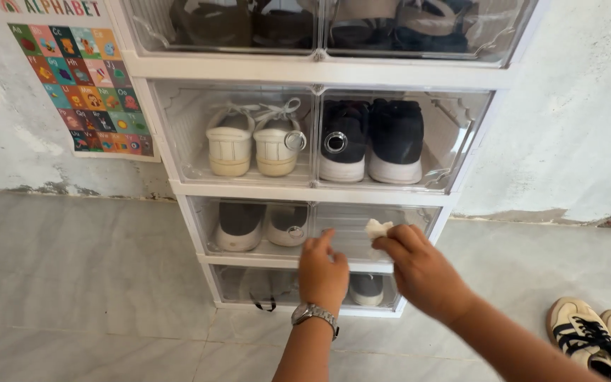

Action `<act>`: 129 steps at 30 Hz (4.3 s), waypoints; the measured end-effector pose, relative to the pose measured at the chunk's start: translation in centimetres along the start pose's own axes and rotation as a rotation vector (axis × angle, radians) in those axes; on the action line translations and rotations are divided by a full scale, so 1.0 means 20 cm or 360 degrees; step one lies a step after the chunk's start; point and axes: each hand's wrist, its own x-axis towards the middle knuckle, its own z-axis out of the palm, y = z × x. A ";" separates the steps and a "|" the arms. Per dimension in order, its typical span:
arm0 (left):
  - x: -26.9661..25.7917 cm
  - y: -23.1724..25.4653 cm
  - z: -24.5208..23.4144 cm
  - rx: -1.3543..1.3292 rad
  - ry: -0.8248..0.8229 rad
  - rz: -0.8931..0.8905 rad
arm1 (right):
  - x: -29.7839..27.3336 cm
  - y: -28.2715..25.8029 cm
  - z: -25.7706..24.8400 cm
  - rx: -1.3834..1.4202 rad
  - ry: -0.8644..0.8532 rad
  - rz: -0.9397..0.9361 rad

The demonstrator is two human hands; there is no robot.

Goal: Tying shoelaces and then cleaning the tiers and panels of a plastic shoe rack and the shoes themselves using a wet wipe.

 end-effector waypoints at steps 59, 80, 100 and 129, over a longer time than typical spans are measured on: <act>-0.28 0.47 0.35 -0.1357 -0.1060 -0.0420 | -0.08 0.07 -0.64 0.0269 -0.0918 0.1284; -0.36 0.13 0.76 -0.0571 -0.0230 -0.0206 | -0.24 0.43 -0.30 0.1231 -0.0439 0.1829; -0.50 0.40 0.56 -0.1141 -0.0537 -0.0548 | -0.24 0.32 -0.36 0.1527 -0.0351 0.1903; -0.73 0.39 0.77 -0.1133 -0.0491 -0.0381 | -0.21 0.37 -0.47 0.0721 -0.0593 0.1927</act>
